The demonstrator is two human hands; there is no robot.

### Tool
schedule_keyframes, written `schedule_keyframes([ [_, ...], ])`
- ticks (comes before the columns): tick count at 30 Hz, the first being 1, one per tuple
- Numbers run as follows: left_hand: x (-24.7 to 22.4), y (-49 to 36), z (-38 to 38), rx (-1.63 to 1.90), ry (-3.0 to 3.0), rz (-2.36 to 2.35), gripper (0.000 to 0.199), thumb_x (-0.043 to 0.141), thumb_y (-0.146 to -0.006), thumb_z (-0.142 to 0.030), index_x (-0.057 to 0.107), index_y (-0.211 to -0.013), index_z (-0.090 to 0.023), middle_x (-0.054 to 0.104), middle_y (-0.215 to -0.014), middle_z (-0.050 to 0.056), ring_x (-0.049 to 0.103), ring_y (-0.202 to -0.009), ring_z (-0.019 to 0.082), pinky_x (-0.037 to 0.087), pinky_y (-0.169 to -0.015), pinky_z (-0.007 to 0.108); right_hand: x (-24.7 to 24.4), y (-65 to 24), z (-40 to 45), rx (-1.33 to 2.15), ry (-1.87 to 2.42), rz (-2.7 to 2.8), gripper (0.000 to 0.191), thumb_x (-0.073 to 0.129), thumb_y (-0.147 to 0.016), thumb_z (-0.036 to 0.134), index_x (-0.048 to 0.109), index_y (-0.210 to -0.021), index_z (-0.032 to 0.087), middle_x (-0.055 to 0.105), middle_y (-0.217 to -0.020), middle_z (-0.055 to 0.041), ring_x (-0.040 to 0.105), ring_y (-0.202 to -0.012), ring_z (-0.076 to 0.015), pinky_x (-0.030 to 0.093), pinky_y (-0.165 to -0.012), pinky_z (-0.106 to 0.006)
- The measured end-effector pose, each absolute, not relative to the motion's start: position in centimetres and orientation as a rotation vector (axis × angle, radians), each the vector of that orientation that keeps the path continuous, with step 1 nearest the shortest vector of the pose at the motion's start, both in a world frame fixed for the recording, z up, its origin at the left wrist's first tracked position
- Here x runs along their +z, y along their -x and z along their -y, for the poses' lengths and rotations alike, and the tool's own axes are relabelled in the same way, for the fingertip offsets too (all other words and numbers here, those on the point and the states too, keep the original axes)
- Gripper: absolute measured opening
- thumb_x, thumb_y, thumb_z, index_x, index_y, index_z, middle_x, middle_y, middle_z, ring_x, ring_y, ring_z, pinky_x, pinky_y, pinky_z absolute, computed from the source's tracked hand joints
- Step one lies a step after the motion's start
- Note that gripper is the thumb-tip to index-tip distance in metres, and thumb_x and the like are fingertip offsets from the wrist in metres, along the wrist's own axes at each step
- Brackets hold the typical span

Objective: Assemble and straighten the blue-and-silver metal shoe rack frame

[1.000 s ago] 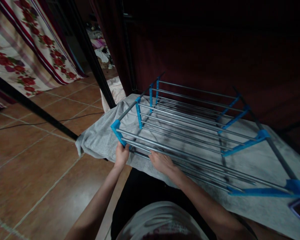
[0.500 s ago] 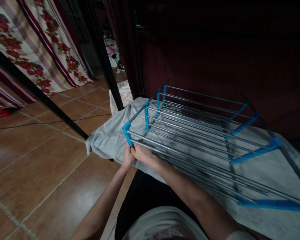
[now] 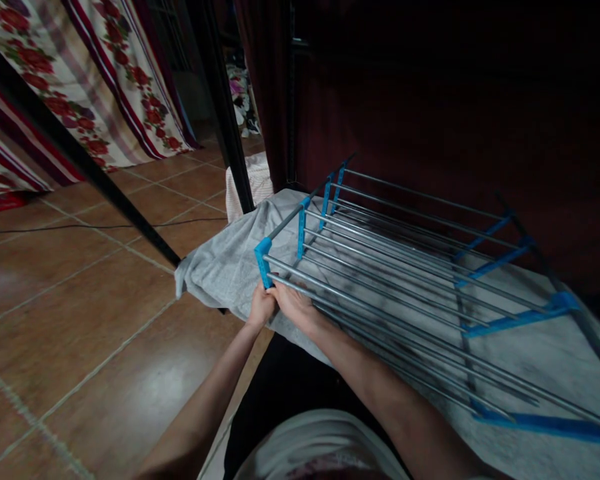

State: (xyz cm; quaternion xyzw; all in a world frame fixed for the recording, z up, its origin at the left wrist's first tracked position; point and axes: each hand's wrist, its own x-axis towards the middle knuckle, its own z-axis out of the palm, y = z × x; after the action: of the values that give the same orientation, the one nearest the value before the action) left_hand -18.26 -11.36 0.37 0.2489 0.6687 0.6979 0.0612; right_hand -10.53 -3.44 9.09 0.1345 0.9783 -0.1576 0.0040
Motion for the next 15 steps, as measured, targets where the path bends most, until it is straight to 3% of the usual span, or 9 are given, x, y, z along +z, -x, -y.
schedule_keyframes([
  [11, -0.7, 17.9, 11.0, 2.131, -0.706, -1.990, 0.013, 0.053, -0.069, -0.024, 0.060, -0.078, -0.019, 0.067, -0.073, 0.003, 0.061, -0.078, 0.019, 0.053, -0.082, 0.034, 8.9, 10.6, 3.6, -0.535, -0.490, -3.030, 0.040, 0.036, -0.103, 0.045, 0.063, -0.124, 0.024, 0.073, -0.110, -0.0079, 0.067, -0.101, -0.0219, 0.048, -0.090, -0.032],
  [15, -0.7, 18.3, 11.3, 2.110, -0.734, -1.999, 0.008, 0.058, -0.070, -0.026, 0.060, -0.073, -0.019, 0.068, -0.073, 0.003, 0.061, -0.076, 0.019, 0.053, -0.079, 0.033, 9.1, 10.5, 3.5, -0.549, -0.447, -3.066, 0.036, 0.041, -0.101, 0.040, 0.061, -0.125, 0.021, 0.070, -0.119, -0.0108, 0.065, -0.110, -0.0232, 0.048, -0.094, -0.034],
])
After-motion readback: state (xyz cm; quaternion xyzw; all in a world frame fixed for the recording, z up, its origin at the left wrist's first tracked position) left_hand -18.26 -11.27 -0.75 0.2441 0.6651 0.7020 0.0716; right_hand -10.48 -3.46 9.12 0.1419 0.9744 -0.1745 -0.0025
